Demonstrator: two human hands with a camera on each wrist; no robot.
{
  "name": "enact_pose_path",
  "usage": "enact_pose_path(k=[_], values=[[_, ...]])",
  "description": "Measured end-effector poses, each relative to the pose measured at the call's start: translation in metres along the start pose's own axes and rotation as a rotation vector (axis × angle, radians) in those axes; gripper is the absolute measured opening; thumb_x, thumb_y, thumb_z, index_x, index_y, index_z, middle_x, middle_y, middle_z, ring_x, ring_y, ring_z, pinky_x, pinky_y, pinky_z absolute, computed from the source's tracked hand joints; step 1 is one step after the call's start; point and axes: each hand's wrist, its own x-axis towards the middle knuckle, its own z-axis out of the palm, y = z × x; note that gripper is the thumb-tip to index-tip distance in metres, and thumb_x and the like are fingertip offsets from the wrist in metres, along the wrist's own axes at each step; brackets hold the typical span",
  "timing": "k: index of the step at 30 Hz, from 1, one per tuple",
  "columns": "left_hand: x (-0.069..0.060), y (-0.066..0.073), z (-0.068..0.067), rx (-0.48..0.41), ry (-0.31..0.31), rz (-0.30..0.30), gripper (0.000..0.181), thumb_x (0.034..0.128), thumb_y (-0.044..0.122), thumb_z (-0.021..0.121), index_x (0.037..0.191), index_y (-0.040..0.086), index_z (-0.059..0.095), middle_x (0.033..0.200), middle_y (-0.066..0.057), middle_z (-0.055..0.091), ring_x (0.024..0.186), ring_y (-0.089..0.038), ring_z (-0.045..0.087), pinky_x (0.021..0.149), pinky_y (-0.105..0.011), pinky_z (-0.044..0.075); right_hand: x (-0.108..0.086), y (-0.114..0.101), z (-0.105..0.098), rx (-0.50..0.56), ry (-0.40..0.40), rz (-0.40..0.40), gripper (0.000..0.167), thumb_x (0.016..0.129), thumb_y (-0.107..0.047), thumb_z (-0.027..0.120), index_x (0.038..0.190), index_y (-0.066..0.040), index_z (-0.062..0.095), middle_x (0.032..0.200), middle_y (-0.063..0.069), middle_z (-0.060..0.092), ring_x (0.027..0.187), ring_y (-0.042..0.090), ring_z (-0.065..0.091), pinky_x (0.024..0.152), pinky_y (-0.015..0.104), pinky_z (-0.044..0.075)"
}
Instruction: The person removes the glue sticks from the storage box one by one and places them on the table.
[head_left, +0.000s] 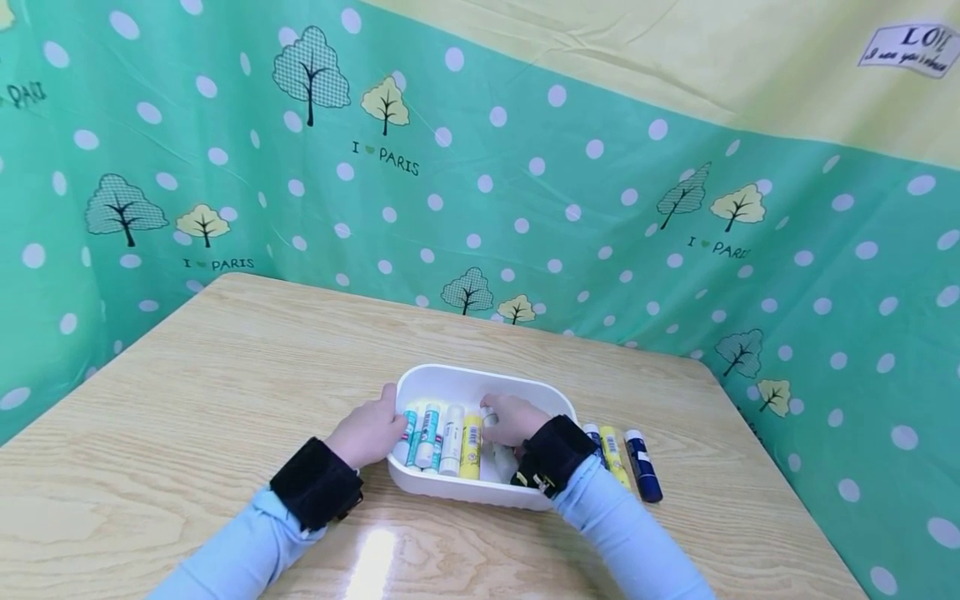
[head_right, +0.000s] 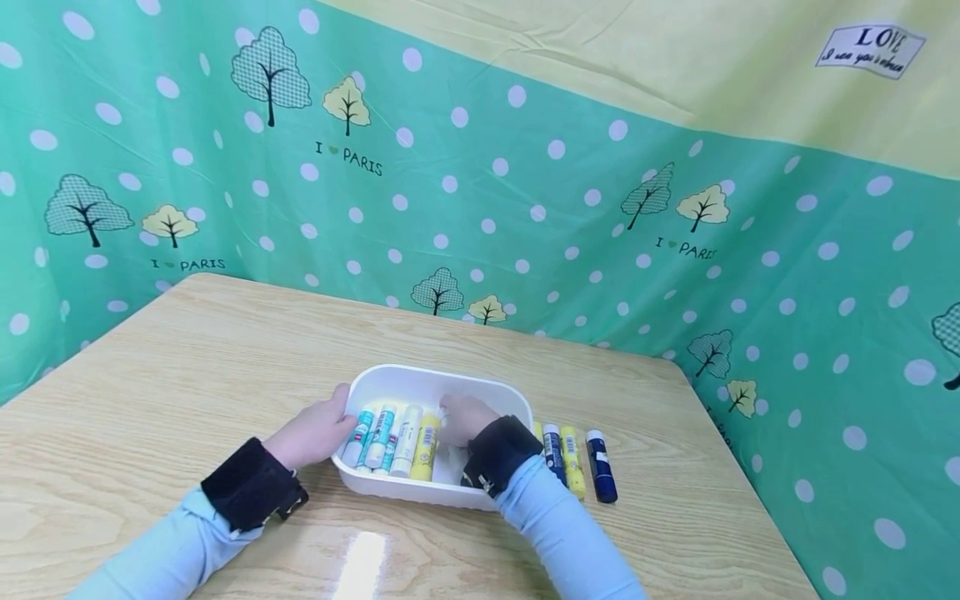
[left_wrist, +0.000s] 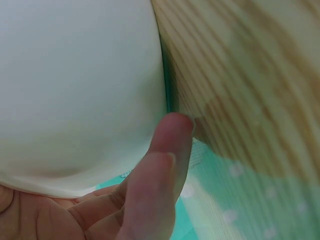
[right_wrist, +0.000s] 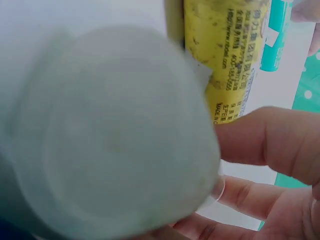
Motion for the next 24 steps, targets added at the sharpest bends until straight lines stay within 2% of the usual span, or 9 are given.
enact_pose_path(k=[6,12,18,20,22,24], values=[[0.000,0.000,0.000,0.003,0.003,0.001,0.043,0.0849,0.015,0.037,0.120,-0.007,0.026,0.066,-0.009,0.049,0.048,-0.017,0.044,0.043,-0.026,0.032,-0.001,0.001,-0.001,0.035,-0.007,-0.022,0.050,0.079,-0.013,0.054,0.127,-0.016,0.039,0.104,0.010,0.050,0.055,0.019,0.051,0.044,0.029,0.043],[0.000,0.001,-0.001,0.005,0.000,0.001,0.044,0.0854,0.016,0.037,0.120,-0.007,0.026,0.065,-0.009,0.049,0.048,-0.017,0.044,0.044,-0.026,0.032,-0.010,0.003,-0.010,0.072,0.021,-0.125,0.052,0.081,-0.012,0.051,0.130,-0.016,0.034,0.109,0.011,0.048,0.049,0.016,0.047,0.043,0.029,0.042],[-0.001,0.001,-0.001,-0.001,0.000,0.001,0.043,0.0853,0.016,0.037,0.120,-0.007,0.026,0.065,-0.009,0.049,0.048,-0.017,0.044,0.043,-0.026,0.032,-0.018,0.002,-0.021,0.025,0.073,-0.222,0.051,0.084,-0.013,0.046,0.133,-0.015,0.030,0.107,0.011,0.049,0.046,0.013,0.044,0.044,0.027,0.041],[-0.001,0.001,0.000,-0.006,-0.002,0.001,0.043,0.0854,0.016,0.037,0.120,-0.007,0.026,0.065,-0.009,0.049,0.048,-0.017,0.044,0.043,-0.026,0.033,-0.020,0.001,-0.024,0.000,0.108,-0.242,0.050,0.085,-0.013,0.044,0.133,-0.015,0.030,0.108,0.012,0.050,0.053,0.014,0.048,0.049,0.028,0.043],[-0.001,0.001,0.000,-0.007,-0.003,0.002,0.043,0.0854,0.016,0.037,0.120,-0.007,0.026,0.066,-0.009,0.049,0.048,-0.017,0.044,0.043,-0.026,0.033,-0.023,0.000,-0.027,-0.014,0.149,-0.254,0.050,0.085,-0.014,0.044,0.133,-0.015,0.029,0.114,0.012,0.049,0.069,0.018,0.054,0.060,0.032,0.045],[-0.001,0.000,0.000,-0.002,0.000,0.003,0.043,0.0854,0.016,0.037,0.120,-0.007,0.026,0.066,-0.009,0.049,0.048,-0.017,0.044,0.043,-0.027,0.033,-0.025,0.001,-0.030,-0.019,0.184,-0.250,0.050,0.085,-0.015,0.043,0.134,-0.017,0.028,0.119,0.013,0.047,0.083,0.020,0.053,0.068,0.034,0.044]])
